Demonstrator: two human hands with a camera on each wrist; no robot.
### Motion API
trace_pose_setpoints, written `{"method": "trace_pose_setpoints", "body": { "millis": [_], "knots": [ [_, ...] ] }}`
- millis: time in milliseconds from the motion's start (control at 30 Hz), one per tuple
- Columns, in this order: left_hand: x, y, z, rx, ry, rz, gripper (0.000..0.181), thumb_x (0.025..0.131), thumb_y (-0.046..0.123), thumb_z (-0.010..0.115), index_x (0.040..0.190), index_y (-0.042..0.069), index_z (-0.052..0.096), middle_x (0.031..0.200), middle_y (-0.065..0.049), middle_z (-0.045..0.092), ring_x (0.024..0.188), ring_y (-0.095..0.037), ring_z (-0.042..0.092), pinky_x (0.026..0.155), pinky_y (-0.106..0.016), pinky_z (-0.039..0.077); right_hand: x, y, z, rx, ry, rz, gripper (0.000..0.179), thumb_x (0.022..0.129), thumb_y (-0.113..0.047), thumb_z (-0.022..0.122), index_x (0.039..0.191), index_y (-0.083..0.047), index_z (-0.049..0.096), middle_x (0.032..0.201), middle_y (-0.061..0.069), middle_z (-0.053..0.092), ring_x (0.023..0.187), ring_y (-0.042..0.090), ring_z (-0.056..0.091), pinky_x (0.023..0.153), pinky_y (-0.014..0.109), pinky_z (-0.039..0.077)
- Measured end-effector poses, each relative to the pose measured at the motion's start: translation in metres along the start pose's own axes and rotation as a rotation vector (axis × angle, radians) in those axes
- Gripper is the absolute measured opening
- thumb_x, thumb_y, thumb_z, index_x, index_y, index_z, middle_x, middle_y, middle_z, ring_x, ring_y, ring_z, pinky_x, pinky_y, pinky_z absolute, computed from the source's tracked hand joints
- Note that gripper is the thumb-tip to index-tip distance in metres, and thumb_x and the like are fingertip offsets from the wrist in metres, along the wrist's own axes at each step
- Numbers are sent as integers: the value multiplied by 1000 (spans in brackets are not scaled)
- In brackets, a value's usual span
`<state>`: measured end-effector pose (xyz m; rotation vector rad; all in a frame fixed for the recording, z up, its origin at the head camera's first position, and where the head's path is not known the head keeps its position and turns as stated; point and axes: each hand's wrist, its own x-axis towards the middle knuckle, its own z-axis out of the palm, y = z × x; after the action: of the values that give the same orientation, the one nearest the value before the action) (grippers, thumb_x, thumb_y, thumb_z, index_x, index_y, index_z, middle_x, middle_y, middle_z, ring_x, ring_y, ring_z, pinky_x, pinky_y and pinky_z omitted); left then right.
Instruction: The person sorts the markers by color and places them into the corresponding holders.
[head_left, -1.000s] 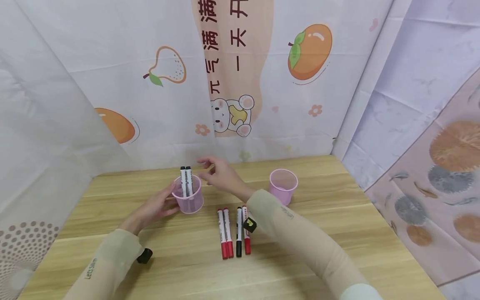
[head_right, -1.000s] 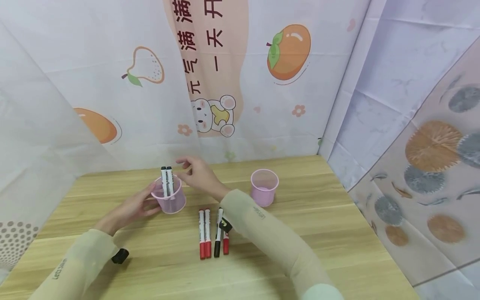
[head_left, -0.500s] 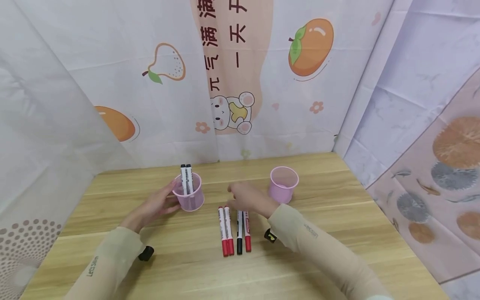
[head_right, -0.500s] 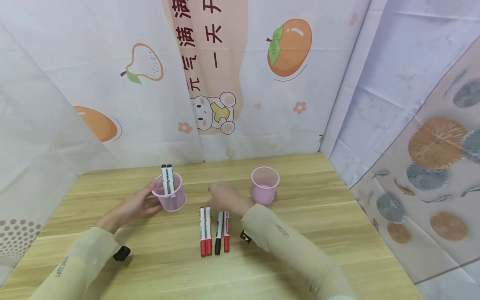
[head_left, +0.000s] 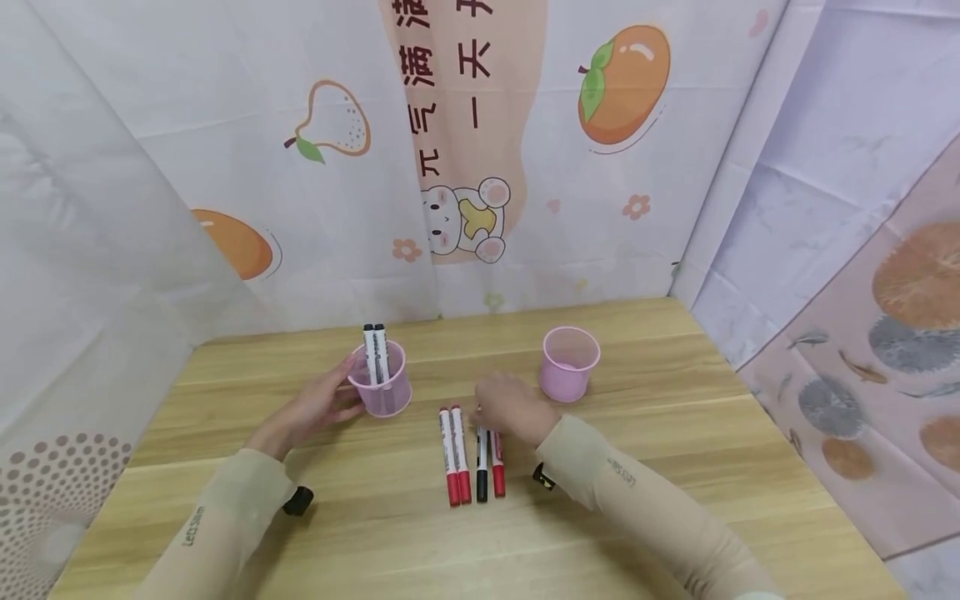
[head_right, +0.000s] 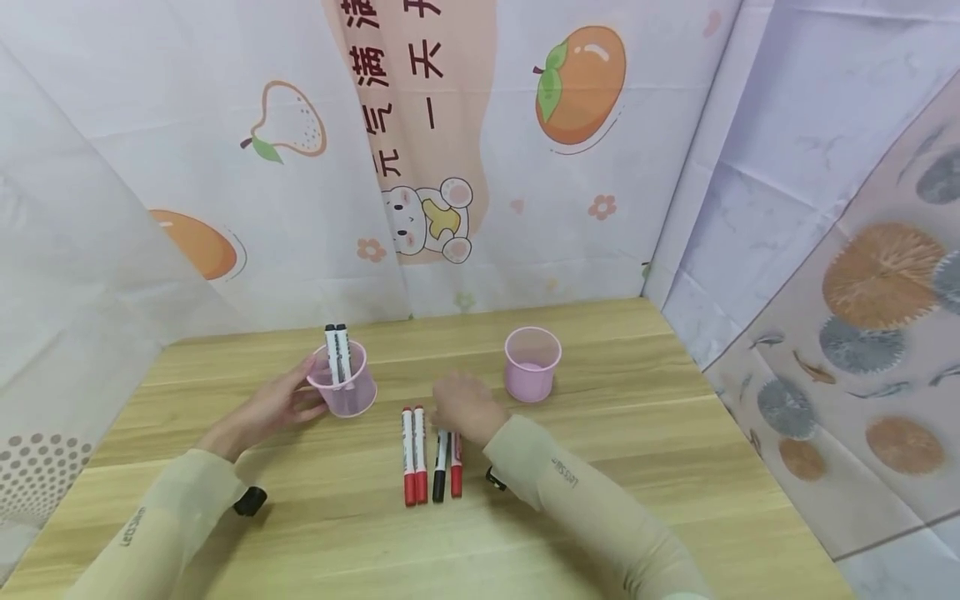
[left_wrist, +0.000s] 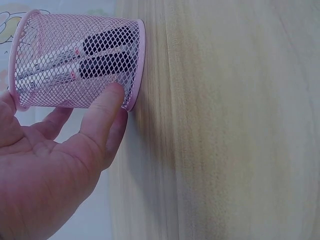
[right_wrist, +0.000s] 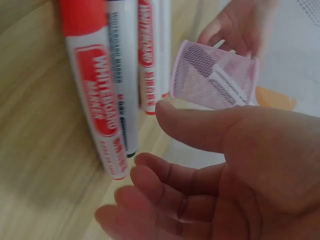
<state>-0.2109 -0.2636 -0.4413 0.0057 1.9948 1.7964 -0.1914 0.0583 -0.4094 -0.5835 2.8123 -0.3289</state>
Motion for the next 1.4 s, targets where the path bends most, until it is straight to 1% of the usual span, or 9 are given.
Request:
{"method": "trace_pose_setpoints", "body": {
  "millis": [133,300,400,500,700,833,967,1133,1400],
  "knots": [
    [-2,-1,-2,-7,9,-9,85,104,63,32,162,3,14,161,-30,19,145,-47,30,108,-41,46,4,-1,7,-36,-6,11,36,94,-30,74,67,-15,56,60,-3,50,54,11,46,47,25,41],
    [-2,-3,-3,-16,20,-18,84,104,64,34,162,5,16,161,-29,21,144,-48,31,108,-42,46,4,-1,13,-1,-48,8,37,93,-30,74,65,-14,56,59,-3,50,51,9,45,45,23,40],
    [3,-3,0,-16,-2,-17,83,104,63,35,162,7,16,161,-28,20,144,-48,31,108,-42,46,2,2,14,11,-55,27,38,92,-32,77,65,-14,56,58,-4,50,50,9,45,45,22,40],
    [7,-3,4,-21,-13,-14,83,104,63,34,162,7,17,161,-28,21,144,-47,31,109,-42,46,-1,5,14,5,-41,30,38,91,-34,78,67,-14,56,59,-3,51,50,9,45,45,23,40],
    [6,-2,4,-22,-3,5,83,105,62,32,161,3,16,160,-30,20,145,-48,29,111,-44,43,1,4,14,3,8,-35,39,93,-33,75,67,-14,55,57,-4,48,49,8,43,43,22,38],
    [5,0,3,-24,-4,2,83,104,63,34,162,4,18,160,-29,22,144,-48,30,110,-44,44,7,3,14,47,17,-23,36,95,-29,74,68,-13,56,59,-3,49,49,10,45,43,23,40],
    [5,0,4,-22,8,-9,81,104,63,35,161,7,21,160,-28,25,143,-47,35,108,-43,46,10,2,15,56,28,-10,33,95,-26,74,70,-12,57,59,-1,50,50,11,47,44,25,42],
    [3,0,4,-24,6,5,80,105,61,33,162,6,20,160,-28,25,143,-47,34,109,-42,45,12,-5,16,63,27,14,27,94,-23,75,74,-11,60,62,1,52,52,13,51,46,27,47],
    [-3,0,0,-25,5,-2,78,105,61,33,162,8,21,160,-27,25,143,-47,34,109,-43,45,14,-15,21,123,9,21,35,95,-28,73,69,-10,58,59,2,53,47,13,52,42,25,46]
  ]
}}
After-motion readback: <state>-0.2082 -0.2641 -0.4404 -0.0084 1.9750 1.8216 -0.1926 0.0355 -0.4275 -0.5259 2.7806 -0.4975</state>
